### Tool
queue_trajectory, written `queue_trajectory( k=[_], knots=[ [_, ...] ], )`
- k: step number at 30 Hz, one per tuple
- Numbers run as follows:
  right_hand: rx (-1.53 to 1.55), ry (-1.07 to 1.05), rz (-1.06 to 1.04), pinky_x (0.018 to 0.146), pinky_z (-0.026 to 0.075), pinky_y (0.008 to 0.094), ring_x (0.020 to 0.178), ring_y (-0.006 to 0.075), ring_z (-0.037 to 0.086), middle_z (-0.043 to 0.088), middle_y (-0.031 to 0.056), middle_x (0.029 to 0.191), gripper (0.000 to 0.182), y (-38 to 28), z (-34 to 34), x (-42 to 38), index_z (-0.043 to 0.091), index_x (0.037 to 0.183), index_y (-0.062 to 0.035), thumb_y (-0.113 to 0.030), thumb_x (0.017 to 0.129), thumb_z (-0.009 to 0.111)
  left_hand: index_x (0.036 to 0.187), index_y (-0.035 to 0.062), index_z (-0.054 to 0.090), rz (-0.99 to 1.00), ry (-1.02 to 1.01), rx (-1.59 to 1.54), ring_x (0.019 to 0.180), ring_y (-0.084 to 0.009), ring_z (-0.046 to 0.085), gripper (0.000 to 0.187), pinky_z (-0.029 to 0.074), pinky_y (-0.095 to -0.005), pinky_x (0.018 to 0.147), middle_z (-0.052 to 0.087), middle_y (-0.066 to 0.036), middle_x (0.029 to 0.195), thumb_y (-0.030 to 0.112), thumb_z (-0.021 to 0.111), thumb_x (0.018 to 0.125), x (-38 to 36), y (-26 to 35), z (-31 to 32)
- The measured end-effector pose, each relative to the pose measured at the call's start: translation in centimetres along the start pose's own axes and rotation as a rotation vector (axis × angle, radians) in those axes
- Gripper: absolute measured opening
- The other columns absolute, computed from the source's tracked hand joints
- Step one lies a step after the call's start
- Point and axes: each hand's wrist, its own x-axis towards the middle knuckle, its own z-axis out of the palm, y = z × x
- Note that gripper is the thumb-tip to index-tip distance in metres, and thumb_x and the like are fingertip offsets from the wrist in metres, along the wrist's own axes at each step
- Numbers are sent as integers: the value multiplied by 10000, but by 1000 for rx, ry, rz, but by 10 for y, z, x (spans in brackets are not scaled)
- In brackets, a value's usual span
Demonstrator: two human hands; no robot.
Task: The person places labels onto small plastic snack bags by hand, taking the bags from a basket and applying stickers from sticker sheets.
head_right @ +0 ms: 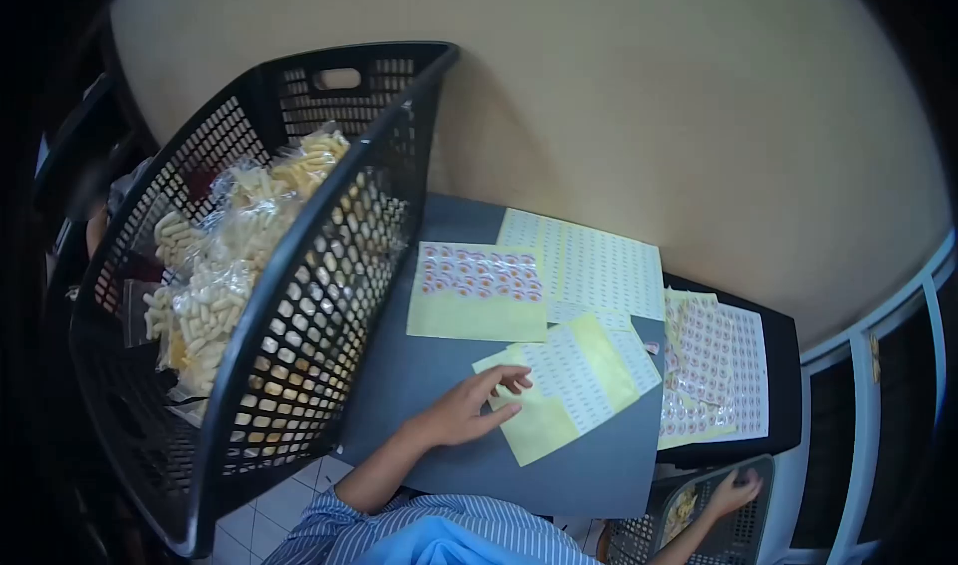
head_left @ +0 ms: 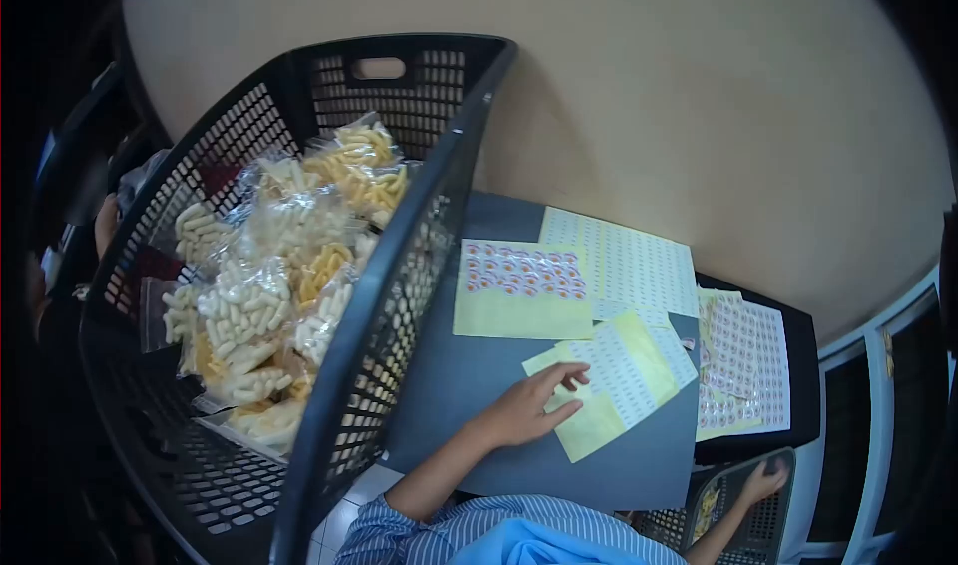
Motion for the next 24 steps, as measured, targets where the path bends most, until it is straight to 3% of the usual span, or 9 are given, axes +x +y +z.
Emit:
queue_trajectory(
  k=[1, 5, 8, 11, 15, 19, 21, 23, 24],
  knots=[
    [14, 4, -8, 883, 381, 368, 1016, 245, 474, 462, 141, 1145, 235, -3, 8, 6, 519, 958, 20, -63, 748, 584, 1181, 54, 388, -42, 17, 15, 944, -214, 517, 415, 420, -344, 809, 518, -112, 1045, 151, 540, 807, -6, -1, 4],
    [724, -25, -179, 874, 382, 324, 1024, 245, 476, 473, 157, 1125, 167, -252, -52, 116, 507, 932, 34, 25, 767, 528, 1130, 31, 437, -125, 123, 55, 906, -214, 531, 351, 423, -328, 781, 539, -110, 999, 128, 530, 805, -75, 0, -20],
    [1028, -55, -582, 878, 356, 323, 1000, 244, 498, 541, 136, 1016, 128, -387, -106, 160, 519, 886, 8, 31, 760, 527, 1068, 54, 504, -96, 306, 231, 887, -222, 551, 302, 408, -330, 789, 587, -75, 933, 121, 549, 777, -123, -6, -26],
    [1239, -37, -1060, 723, 436, 288, 832, 223, 571, 589, 121, 863, 107, -509, -173, 177, 570, 841, 7, 28, 736, 566, 1020, 57, 533, -188, 326, 450, 871, -232, 552, 275, 405, -337, 797, 591, -81, 910, 111, 565, 751, -152, 1, -36],
    [1463, -340, -1536, 655, 445, 320, 731, 228, 566, 574, 114, 809, 120, -649, -232, 149, 592, 822, -9, -114, 771, 564, 1008, 39, 532, -147, 410, 456, 887, -235, 548, 247, 412, -325, 792, 578, -103, 919, 110, 536, 771, -176, -8, -46],
    [804, -558, -2030, 748, 439, 367, 894, 261, 543, 547, 126, 998, 266, -735, -256, 81, 565, 976, -14, -180, 769, 578, 1009, 36, 530, -160, 490, 490, 888, -234, 547, 248, 413, -324, 790, 576, -104, 925, 108, 535, 771, -196, 1, -72],
    [374, -773, -2158, 730, 443, 357, 865, 272, 556, 575, 142, 962, 293, -763, -246, 47, 589, 951, -16, -203, 725, 606, 1009, 34, 530, -165, 528, 515, 889, -234, 547, 249, 414, -324, 790, 575, -104, 928, 107, 534, 771, -205, 5, -87],
    [-92, -643, -2344, 692, 452, 358, 815, 281, 575, 607, 151, 873, 261, -789, -219, 16, 626, 885, -31, -178, 670, 611, 1010, 33, 529, -170, 566, 545, 889, -234, 547, 249, 414, -323, 789, 573, -105, 931, 106, 533, 771, -213, 9, -104],
    [-96, -639, -2346, 692, 452, 358, 815, 281, 575, 607, 151, 873, 261, -799, -200, 7, 626, 885, -31, -178, 670, 611, 1010, 32, 528, -170, 584, 558, 889, -234, 547, 250, 415, -323, 789, 573, -105, 932, 106, 533, 771, -217, 11, -113]
  ],
)
